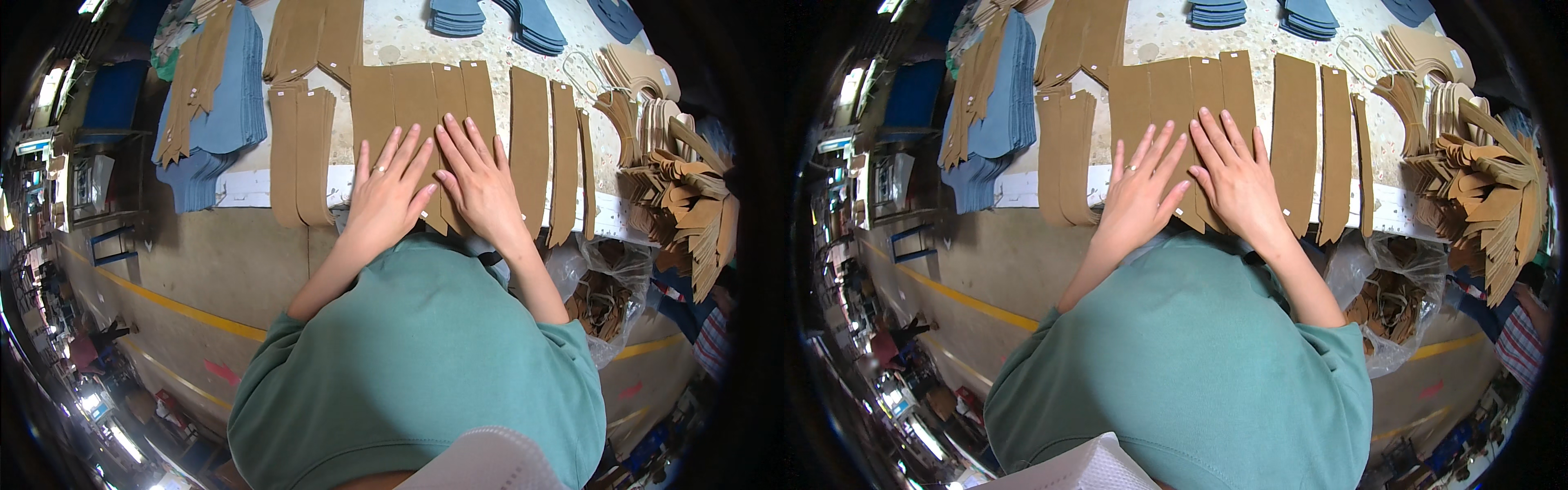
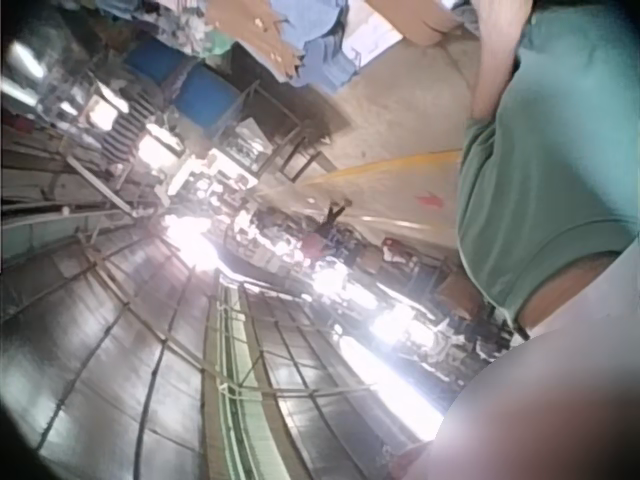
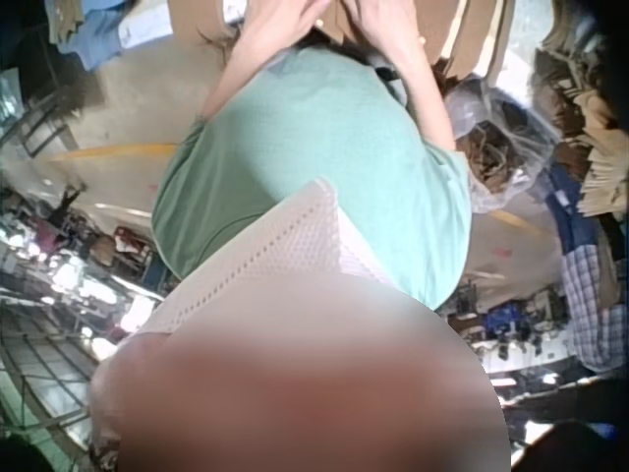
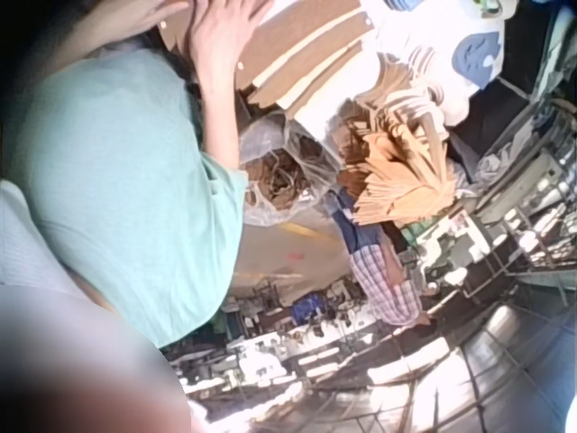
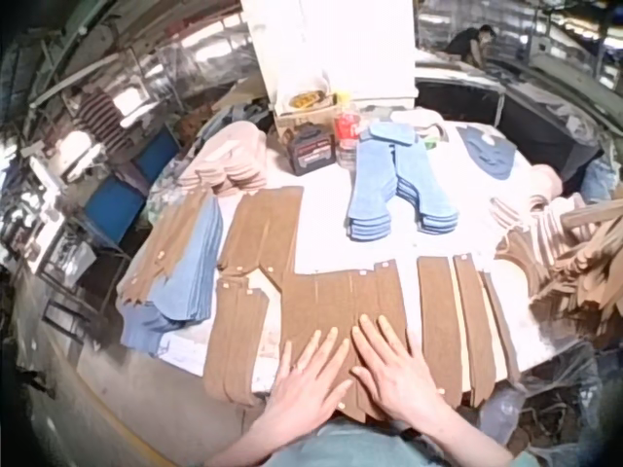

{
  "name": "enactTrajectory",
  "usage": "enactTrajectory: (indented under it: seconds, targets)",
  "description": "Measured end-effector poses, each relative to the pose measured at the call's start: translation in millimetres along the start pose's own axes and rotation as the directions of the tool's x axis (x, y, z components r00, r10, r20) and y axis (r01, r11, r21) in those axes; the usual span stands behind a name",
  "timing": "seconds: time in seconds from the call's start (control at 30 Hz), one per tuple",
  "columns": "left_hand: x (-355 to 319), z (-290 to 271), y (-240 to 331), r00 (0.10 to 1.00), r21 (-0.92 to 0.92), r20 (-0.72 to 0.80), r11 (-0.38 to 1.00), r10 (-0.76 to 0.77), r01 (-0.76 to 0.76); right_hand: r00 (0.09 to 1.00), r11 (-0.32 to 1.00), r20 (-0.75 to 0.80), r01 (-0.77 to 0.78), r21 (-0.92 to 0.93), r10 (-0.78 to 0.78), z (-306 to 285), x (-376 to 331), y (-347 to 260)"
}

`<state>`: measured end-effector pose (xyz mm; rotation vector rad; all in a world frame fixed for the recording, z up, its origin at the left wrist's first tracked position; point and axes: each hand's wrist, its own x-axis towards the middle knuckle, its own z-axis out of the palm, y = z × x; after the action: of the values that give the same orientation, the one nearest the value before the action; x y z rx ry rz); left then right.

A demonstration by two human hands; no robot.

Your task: The person arranges brown cardboard pattern pieces on a table and secures them with small white pins. They repeatedly pick up pieces, align them, and insert pins to hold them in place.

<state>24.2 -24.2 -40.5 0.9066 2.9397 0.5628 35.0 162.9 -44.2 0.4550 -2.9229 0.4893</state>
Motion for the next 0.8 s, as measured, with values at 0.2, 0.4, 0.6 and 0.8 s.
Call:
enactTrajectory:
  seconds: [0.2, 0.4, 0.6, 0.8]
  targets:
    - [-29.0, -3.4, -6.4, 0.967, -0.16, -0.042, 0.954, 0.251, -0.255, 0.998, 0.996, 0.046, 0.035, -0.082, -0.031, -5.0, -3.4, 11.5]
    - [-36.7, 4.6, -15.4, 0.935, -0.116, -0.212, 0.943, 0.283, -0.311, 0.994, 0.992, 0.097, -0.029, -0.12, 0.041, -10.8, -10.8, 9.7]
    - [-33.5, 0.7, -5.4, 0.936, -0.285, -0.257, 0.906, 0.242, -0.313, 0.995, 0.996, 0.064, -0.075, -0.052, 0.079, -2.8, -14.3, 1.2]
    - [-19.9, -23.6, -23.3, 0.891, -0.247, -0.454, 0.956, 0.028, -0.157, 0.998, 1.0, -0.057, -0.009, 0.019, 0.01, -7.0, -2.4, 0.6]
